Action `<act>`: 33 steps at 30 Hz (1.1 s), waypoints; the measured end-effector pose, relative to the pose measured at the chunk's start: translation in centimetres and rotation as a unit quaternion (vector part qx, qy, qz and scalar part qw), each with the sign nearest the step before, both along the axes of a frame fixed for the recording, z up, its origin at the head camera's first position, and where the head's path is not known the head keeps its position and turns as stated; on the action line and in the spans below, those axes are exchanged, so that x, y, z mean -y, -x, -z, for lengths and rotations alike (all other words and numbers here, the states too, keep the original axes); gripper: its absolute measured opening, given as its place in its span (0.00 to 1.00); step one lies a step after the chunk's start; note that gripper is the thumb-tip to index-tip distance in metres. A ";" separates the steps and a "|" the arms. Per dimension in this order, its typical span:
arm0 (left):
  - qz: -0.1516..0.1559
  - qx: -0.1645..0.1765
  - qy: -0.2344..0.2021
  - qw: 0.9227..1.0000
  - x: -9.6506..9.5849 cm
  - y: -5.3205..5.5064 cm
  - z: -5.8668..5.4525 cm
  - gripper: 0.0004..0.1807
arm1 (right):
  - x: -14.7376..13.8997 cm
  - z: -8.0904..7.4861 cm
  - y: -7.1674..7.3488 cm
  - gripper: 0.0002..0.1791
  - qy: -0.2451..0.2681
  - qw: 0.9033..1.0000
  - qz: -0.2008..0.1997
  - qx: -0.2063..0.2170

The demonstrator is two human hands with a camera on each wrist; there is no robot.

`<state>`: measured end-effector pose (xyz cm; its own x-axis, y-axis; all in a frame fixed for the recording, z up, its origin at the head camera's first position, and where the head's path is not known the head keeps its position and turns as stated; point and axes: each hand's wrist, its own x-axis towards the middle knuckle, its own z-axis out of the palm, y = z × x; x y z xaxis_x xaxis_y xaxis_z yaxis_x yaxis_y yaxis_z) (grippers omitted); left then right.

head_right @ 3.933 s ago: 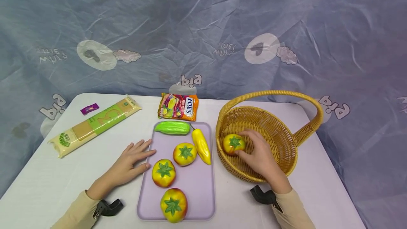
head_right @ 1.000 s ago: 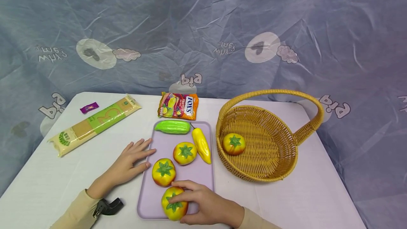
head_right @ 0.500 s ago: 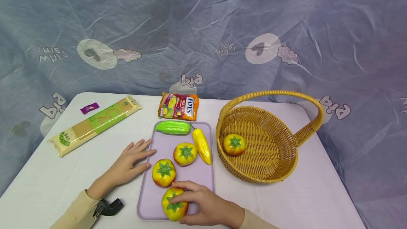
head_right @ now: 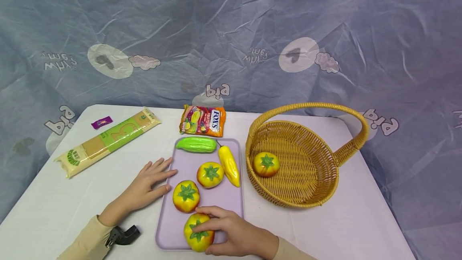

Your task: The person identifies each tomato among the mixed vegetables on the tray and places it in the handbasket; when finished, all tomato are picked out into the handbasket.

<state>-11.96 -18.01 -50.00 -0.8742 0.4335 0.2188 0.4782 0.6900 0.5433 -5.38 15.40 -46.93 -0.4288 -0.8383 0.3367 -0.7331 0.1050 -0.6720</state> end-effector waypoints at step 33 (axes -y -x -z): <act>0.003 0.004 0.000 1.000 0.0 0.1 0.2 0.25 | -4.6 -5.1 1.8 0.32 0.030 0.989 0.122 -0.073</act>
